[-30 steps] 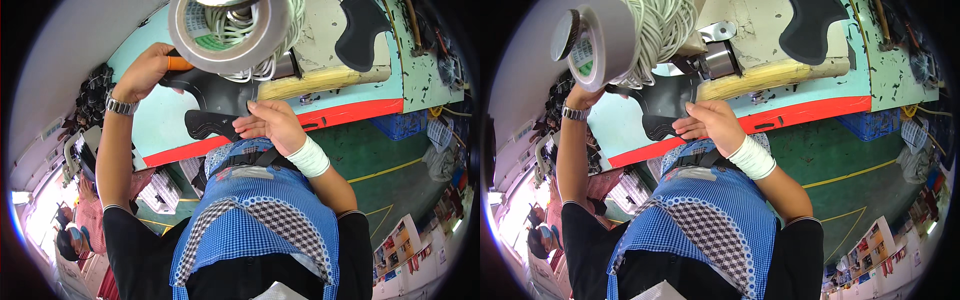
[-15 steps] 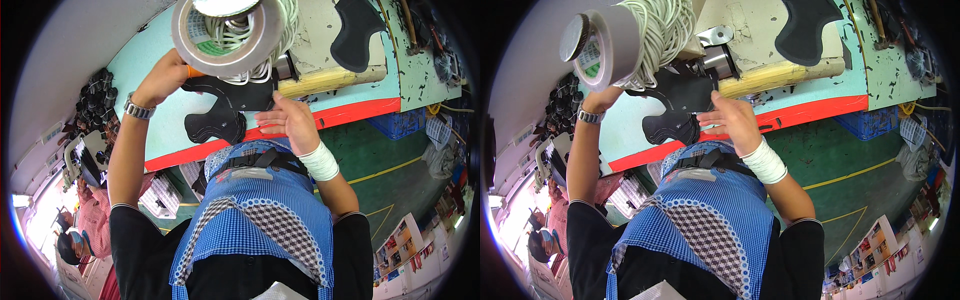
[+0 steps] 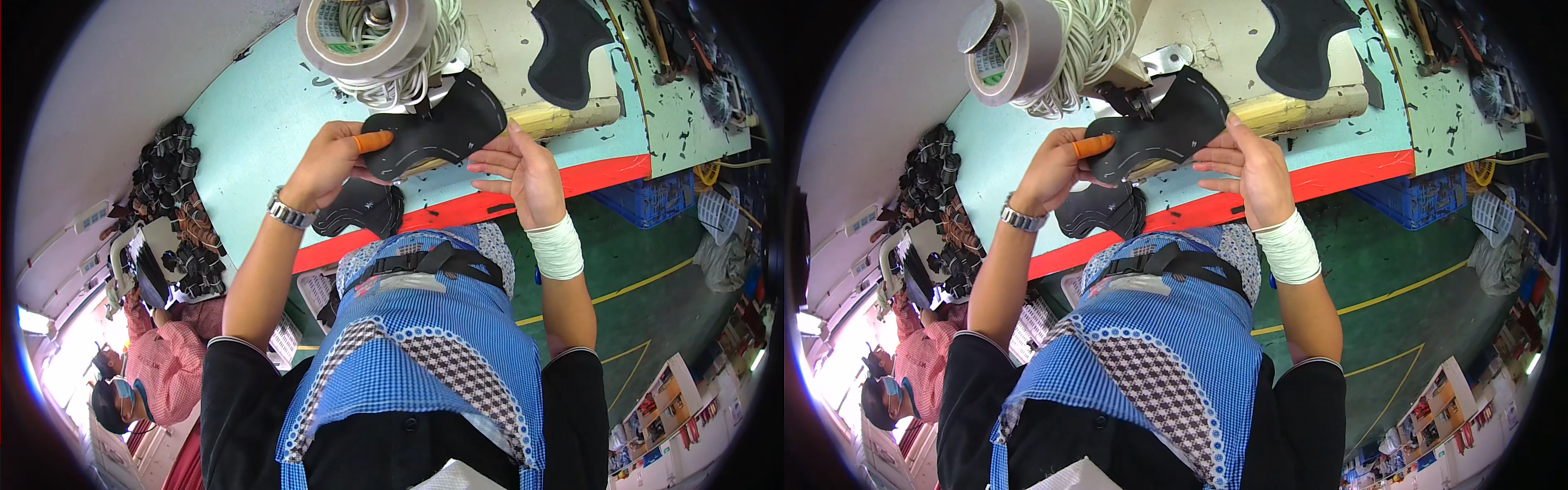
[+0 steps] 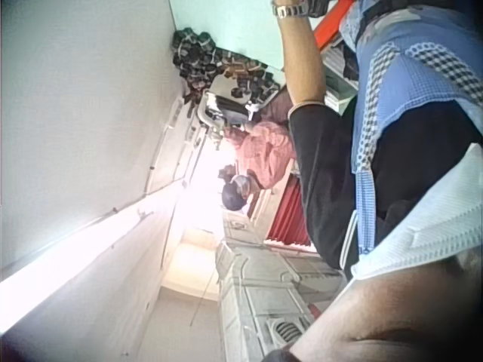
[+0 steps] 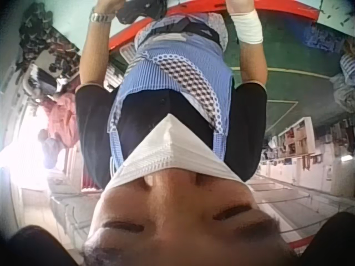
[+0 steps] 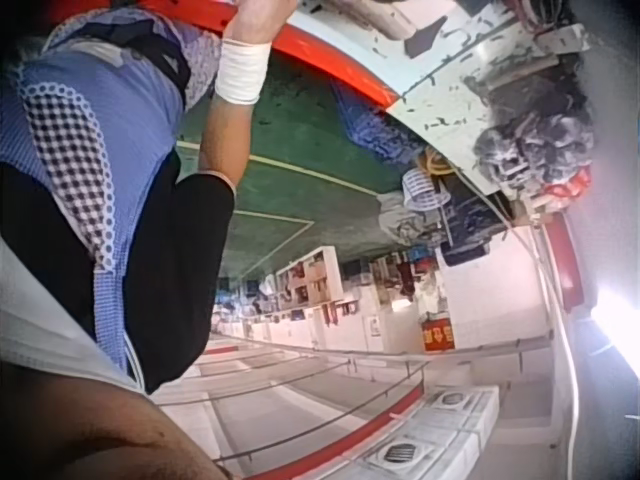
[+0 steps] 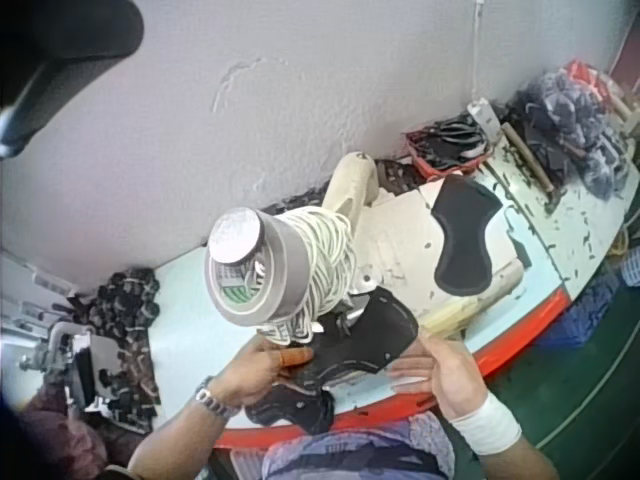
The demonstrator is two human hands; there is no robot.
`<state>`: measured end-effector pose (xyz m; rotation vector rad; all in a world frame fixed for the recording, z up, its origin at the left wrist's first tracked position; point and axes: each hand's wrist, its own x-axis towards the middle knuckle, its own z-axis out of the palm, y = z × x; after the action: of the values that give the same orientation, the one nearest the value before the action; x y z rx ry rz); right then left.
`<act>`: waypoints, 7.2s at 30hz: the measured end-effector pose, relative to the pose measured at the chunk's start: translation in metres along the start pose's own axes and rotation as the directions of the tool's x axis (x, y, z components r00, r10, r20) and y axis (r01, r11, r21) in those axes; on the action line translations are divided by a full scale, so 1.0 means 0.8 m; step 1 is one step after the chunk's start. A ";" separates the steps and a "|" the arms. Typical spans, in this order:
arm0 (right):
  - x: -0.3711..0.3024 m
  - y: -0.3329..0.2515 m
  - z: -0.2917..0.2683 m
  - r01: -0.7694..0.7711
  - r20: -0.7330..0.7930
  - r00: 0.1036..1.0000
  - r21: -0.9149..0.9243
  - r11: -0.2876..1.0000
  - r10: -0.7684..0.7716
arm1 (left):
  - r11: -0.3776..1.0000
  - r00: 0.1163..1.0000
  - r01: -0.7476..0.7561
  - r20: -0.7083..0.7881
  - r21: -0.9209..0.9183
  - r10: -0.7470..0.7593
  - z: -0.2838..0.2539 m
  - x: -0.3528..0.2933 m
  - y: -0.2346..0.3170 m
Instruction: The person sorts and pairs cut shoe upper pieces, then guides each piece through a skiving machine to thin its edges.
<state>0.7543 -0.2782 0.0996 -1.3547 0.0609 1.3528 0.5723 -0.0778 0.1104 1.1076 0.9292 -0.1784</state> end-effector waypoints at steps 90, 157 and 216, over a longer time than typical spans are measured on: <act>-0.045 0.037 0.018 0.689 0.399 0.696 -0.606 0.398 -0.597 | 0.609 0.963 -0.229 0.269 0.759 0.027 -0.022 -0.064 -0.043; 0.007 0.012 -0.038 0.092 0.010 0.995 0.357 0.930 -0.103 | 0.954 0.987 -0.017 -0.157 -0.300 -0.031 0.062 0.009 -0.009; -0.047 -0.174 -0.022 0.566 0.551 -0.064 -0.666 -0.485 -0.832 | 0.101 0.926 -0.066 0.023 0.993 0.376 -0.087 -0.014 -0.174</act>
<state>0.8498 -0.2672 0.2082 -1.6508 -1.5052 -0.4975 0.4499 -0.0902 0.0140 2.6368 0.7633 -0.4660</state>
